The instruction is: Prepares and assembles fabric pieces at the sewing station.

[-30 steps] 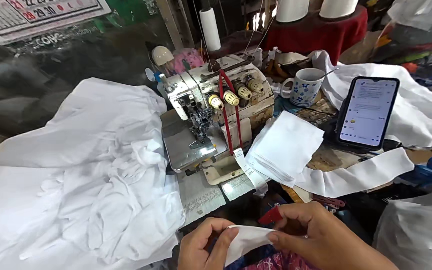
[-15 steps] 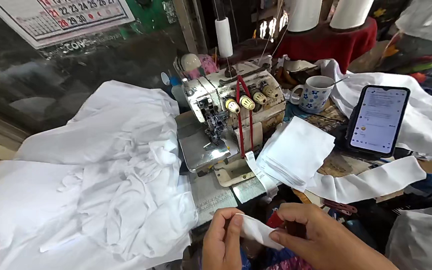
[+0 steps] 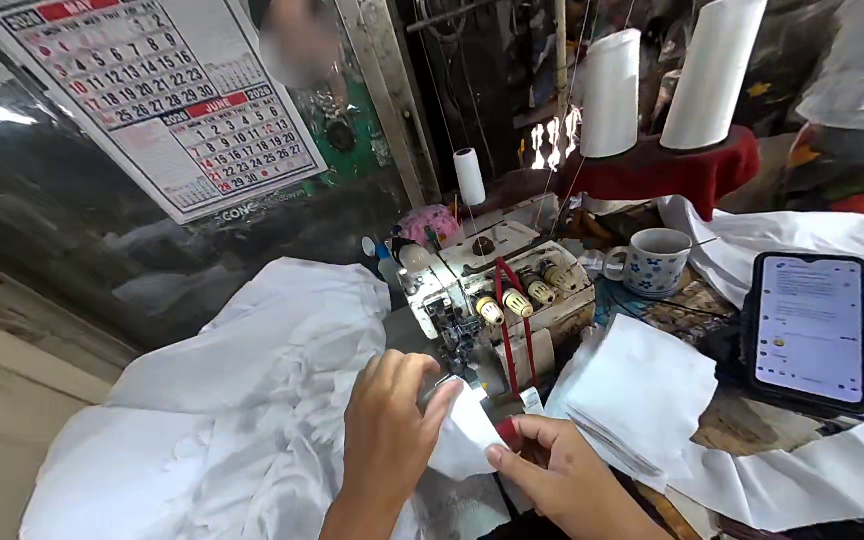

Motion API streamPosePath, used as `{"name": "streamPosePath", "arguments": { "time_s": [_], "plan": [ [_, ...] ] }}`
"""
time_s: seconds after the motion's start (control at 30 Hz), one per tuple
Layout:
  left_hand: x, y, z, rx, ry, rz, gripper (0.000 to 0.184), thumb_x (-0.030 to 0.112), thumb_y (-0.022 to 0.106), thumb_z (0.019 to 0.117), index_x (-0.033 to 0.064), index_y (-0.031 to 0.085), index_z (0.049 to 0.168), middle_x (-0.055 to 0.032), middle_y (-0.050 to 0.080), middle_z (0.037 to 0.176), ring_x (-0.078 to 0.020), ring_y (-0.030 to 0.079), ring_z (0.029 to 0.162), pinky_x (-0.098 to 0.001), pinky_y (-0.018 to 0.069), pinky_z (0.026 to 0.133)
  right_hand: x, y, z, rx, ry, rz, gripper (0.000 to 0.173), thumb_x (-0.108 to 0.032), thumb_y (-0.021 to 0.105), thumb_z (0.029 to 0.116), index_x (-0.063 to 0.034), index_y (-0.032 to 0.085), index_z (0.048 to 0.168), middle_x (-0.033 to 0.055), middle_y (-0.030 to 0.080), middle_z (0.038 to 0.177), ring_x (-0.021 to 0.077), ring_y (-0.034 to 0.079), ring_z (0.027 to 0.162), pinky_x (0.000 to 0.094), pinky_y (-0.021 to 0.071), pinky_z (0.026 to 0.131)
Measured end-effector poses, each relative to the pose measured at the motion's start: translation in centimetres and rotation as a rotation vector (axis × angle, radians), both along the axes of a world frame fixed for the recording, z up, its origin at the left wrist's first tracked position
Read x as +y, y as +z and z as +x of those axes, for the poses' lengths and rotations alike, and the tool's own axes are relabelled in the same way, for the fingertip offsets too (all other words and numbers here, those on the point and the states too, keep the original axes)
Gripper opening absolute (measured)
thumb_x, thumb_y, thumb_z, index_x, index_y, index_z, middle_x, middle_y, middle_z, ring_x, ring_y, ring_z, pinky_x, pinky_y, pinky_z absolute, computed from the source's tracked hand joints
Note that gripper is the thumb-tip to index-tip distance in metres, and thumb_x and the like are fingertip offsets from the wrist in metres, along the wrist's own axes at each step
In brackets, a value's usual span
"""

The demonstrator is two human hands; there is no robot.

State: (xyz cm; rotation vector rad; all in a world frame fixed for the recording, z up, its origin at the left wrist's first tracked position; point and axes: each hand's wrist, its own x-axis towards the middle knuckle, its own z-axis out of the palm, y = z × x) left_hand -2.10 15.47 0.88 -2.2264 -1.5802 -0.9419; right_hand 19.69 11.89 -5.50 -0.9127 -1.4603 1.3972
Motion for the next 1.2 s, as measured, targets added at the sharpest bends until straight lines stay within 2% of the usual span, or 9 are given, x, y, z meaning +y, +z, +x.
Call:
{"name": "streamPosePath", "arguments": {
  "time_s": [0.07, 0.17, 0.57, 0.67, 0.8, 0.87, 0.97, 1.1, 1.2],
  "plan": [
    [-1.0, -0.7, 1.0, -0.009, -0.018, -0.012, 0.029, 0.045, 0.064, 0.0980, 0.0182, 0.075, 0.096, 0.0044, 0.064, 0.080, -0.0098, 0.062, 0.070, -0.0318, 0.0552, 0.061, -0.6, 0.3, -0.1, 0.031, 0.014, -0.054, 0.021, -0.029, 0.069, 0.0995, -0.0091, 0.069, 0.106, 0.0053, 0.070, 0.084, 0.0188, 0.068, 0.061, 0.0343, 0.0600, 0.050],
    [-2.1, -1.5, 1.7, -0.046, -0.067, 0.014, 0.026, 0.032, 0.056, 0.1025, 0.0177, 0.078, 0.102, 0.0032, 0.068, 0.092, -0.0119, 0.064, 0.090, -0.0308, 0.0545, 0.078, -1.3, 1.8, 0.2, 0.056, 0.026, -0.102, 0.018, -0.024, 0.067, 0.1010, -0.0069, 0.067, 0.108, 0.0070, 0.073, 0.085, 0.0217, 0.071, 0.061, 0.0374, 0.0623, 0.049],
    [-1.6, -1.2, 0.9, -0.121, 0.007, -0.059, 0.027, 0.038, 0.055, 0.1008, 0.0206, 0.075, 0.104, 0.0041, 0.066, 0.099, -0.0154, 0.062, 0.097, -0.0409, 0.0526, 0.083, -0.2, 1.3, -1.2, 0.146, -0.179, -0.082, 0.021, -0.024, 0.069, 0.0997, -0.0036, 0.072, 0.100, 0.0070, 0.076, 0.081, 0.0201, 0.073, 0.062, 0.0334, 0.0625, 0.051],
    [1.8, -0.3, -0.7, -0.124, 0.049, -0.137, 0.023, 0.040, 0.059, 0.0976, 0.0226, 0.073, 0.101, 0.0033, 0.063, 0.101, -0.0182, 0.060, 0.101, -0.0439, 0.0523, 0.081, 2.2, 2.2, -3.2, 0.157, -0.263, -0.142, 0.029, -0.030, 0.071, 0.0967, -0.0046, 0.070, 0.082, 0.0080, 0.069, 0.067, 0.0200, 0.069, 0.055, 0.0335, 0.0606, 0.050],
    [3.6, 0.6, -1.8, -0.015, 0.185, -0.251, 0.032, 0.043, 0.052, 0.1008, 0.0126, 0.064, 0.101, -0.0124, 0.057, 0.115, -0.0339, 0.058, 0.106, -0.0547, 0.0513, 0.083, 3.4, 2.2, -4.3, 0.101, -0.321, -0.119, 0.037, -0.033, 0.069, 0.0956, -0.0083, 0.062, 0.070, 0.0069, 0.063, 0.060, 0.0195, 0.065, 0.051, 0.0335, 0.0582, 0.049],
    [3.0, 1.1, -1.8, 0.051, 0.298, -0.301, 0.041, 0.046, 0.050, 0.1040, 0.0070, 0.061, 0.103, -0.0148, 0.058, 0.096, -0.0346, 0.063, 0.082, -0.0547, 0.0545, 0.065, 2.4, 1.8, -3.8, 0.089, -0.266, -0.020, 0.036, -0.034, 0.068, 0.0973, -0.0087, 0.061, 0.073, 0.0043, 0.059, 0.060, 0.0174, 0.062, 0.051, 0.0331, 0.0564, 0.048],
    [0.5, 2.1, -2.4, 0.097, 0.360, -0.268, 0.023, 0.030, 0.053, 0.1026, 0.0087, 0.059, 0.110, -0.0116, 0.061, 0.071, -0.0358, 0.064, 0.065, -0.0572, 0.0501, 0.054, 0.6, 1.5, -2.9, 0.105, -0.076, 0.127, 0.027, -0.032, 0.069, 0.0993, -0.0072, 0.067, 0.090, 0.0033, 0.066, 0.073, 0.0159, 0.065, 0.060, 0.0326, 0.0570, 0.052],
    [-6.2, 1.3, -1.3, 0.006, 0.140, -0.160, 0.017, 0.017, 0.064, 0.0881, 0.0049, 0.068, 0.100, -0.0134, 0.070, 0.082, -0.0343, 0.069, 0.072, -0.0567, 0.0528, 0.057, -0.7, 2.6, -1.6, 0.077, 0.216, 0.172, 0.039, -0.036, 0.053, 0.1077, -0.0031, 0.054, 0.128, 0.0070, 0.068, 0.122, 0.0164, 0.068, 0.111, 0.0371, 0.0604, 0.093],
    [-8.6, -2.0, 4.1, -0.249, -0.041, -0.181, 0.015, 0.017, 0.069, 0.0896, 0.0059, 0.069, 0.099, -0.0039, 0.070, 0.083, -0.0167, 0.069, 0.074, -0.0392, 0.0583, 0.064, -0.1, 2.2, -1.5, 0.169, 0.005, 0.078, 0.032, -0.029, 0.064, 0.1021, -0.0023, 0.059, 0.118, 0.0074, 0.070, 0.102, 0.0159, 0.070, 0.092, 0.0351, 0.0609, 0.082]
  ]
}}
